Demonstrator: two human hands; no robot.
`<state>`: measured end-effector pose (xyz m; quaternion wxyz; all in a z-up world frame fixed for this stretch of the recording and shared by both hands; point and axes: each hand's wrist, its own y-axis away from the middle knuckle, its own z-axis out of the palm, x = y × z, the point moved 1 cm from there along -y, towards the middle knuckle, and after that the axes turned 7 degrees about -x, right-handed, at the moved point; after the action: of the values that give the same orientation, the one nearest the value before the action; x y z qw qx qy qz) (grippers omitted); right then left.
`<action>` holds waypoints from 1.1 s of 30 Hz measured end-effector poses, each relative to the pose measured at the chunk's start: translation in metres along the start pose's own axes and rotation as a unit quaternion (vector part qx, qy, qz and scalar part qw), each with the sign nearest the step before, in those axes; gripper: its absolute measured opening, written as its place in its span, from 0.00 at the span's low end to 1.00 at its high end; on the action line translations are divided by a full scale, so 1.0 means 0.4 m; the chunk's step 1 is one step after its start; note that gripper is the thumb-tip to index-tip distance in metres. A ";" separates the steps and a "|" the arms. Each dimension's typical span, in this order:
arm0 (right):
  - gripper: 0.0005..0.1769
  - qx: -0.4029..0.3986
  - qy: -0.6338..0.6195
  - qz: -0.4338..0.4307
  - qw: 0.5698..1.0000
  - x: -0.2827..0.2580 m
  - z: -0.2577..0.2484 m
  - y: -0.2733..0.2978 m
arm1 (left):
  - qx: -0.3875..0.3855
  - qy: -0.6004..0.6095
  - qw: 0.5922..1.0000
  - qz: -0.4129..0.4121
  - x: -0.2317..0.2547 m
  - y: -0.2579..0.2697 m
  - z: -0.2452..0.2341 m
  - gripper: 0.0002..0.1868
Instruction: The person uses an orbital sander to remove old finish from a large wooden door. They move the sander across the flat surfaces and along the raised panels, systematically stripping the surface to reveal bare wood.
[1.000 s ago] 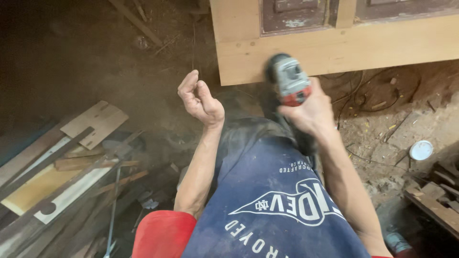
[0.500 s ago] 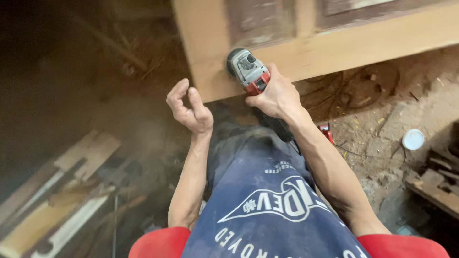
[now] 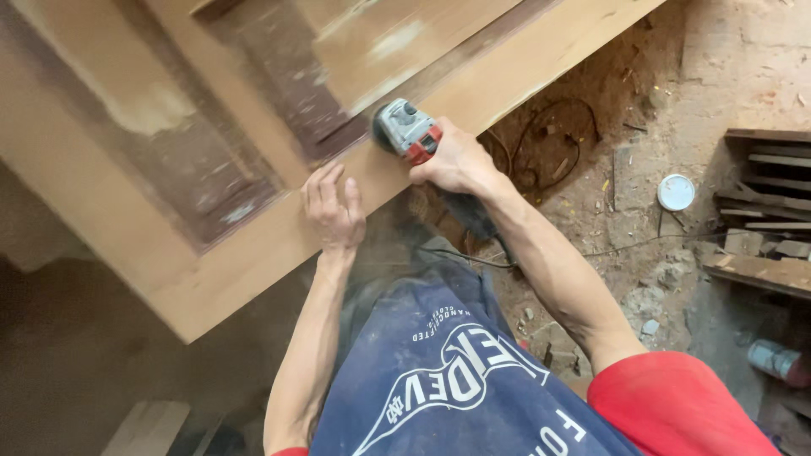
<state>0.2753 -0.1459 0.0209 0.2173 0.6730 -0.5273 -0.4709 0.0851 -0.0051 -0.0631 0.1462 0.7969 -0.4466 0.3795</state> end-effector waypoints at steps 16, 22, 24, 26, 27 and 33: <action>0.41 0.113 -0.122 0.001 0.986 0.520 -0.533 -0.227 | -0.054 -0.213 0.975 -0.019 0.082 -0.113 0.218 0.20; 0.44 0.108 -0.094 -0.007 0.990 0.451 -0.451 -0.165 | -0.039 -0.208 0.977 -0.013 0.067 -0.105 0.228 0.17; 0.47 0.085 -0.070 -0.006 0.994 0.393 -0.373 -0.124 | -0.028 -0.175 0.984 -0.008 0.060 -0.102 0.222 0.16; 0.50 -0.002 -0.058 0.061 0.996 0.329 -0.285 -0.075 | -0.019 -0.113 0.993 -0.008 0.053 -0.099 0.215 0.17; 0.52 -0.023 -0.006 0.062 0.998 0.291 -0.239 -0.049 | -0.016 -0.094 0.995 -0.013 0.049 -0.098 0.211 0.17; 0.47 -0.079 0.035 0.010 0.996 0.163 -0.069 0.065 | -0.032 -0.043 0.998 -0.025 0.036 -0.085 0.203 0.17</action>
<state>0.2861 -0.2205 0.0280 0.2932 0.6646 -0.4871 -0.4848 0.1559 -0.0412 -0.1032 0.1615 0.8185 -0.4443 0.3264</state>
